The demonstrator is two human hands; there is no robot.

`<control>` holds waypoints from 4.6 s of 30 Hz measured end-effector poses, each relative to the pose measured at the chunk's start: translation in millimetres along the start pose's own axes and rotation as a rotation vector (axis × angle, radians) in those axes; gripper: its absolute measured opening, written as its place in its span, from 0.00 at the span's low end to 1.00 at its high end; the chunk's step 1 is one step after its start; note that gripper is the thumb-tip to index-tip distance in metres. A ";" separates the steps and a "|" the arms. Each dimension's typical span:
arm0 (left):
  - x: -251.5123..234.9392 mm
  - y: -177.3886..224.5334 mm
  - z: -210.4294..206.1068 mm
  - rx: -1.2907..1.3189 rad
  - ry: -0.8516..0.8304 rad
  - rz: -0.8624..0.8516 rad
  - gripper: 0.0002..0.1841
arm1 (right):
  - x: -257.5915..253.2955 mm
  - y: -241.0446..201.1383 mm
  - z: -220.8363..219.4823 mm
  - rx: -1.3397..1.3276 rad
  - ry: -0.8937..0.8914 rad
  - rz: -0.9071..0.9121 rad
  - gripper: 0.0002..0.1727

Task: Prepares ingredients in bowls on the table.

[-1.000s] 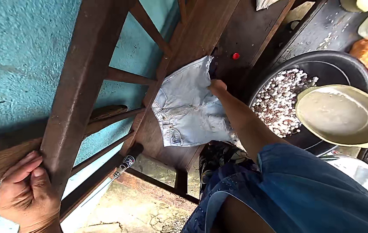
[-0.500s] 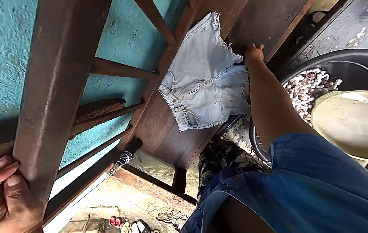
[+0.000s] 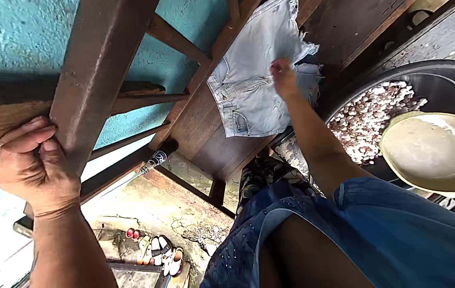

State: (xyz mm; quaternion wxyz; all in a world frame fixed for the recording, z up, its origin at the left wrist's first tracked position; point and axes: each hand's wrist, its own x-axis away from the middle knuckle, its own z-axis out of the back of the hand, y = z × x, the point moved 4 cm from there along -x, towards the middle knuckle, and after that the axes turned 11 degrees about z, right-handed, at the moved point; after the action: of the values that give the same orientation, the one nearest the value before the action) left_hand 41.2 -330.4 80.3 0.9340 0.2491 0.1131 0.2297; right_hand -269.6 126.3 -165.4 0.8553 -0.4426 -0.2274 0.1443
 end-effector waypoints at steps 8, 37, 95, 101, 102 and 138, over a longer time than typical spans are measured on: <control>-19.2 56.6 -8.1 0.075 -0.019 -0.107 0.16 | 75.1 -89.7 -188.7 -0.216 -0.565 0.198 0.25; -18.6 52.3 -7.3 -0.005 -0.032 -0.055 0.18 | -29.9 19.7 22.0 0.850 -0.273 -0.069 0.19; -21.9 48.5 -10.2 -0.024 -0.020 -0.095 0.20 | 54.6 108.2 37.8 0.414 -0.135 -0.722 0.58; -21.0 60.8 -9.6 -0.033 0.034 -0.115 0.18 | 70.7 91.8 28.7 0.409 -0.529 -0.555 0.31; -21.4 64.6 -9.8 -0.036 0.041 -0.120 0.18 | 75.6 86.4 29.5 0.421 -0.574 -0.538 0.29; -30.3 74.2 -22.2 -0.045 -0.045 -0.060 0.19 | 282.7 -74.8 137.4 0.318 -0.511 -0.556 0.25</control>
State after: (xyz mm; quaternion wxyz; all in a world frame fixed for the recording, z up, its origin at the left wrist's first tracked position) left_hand -20.0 -278.7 102.8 0.9481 0.2298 0.0944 0.1983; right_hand -95.5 305.7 39.3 0.8355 -0.1765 -0.5183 0.0462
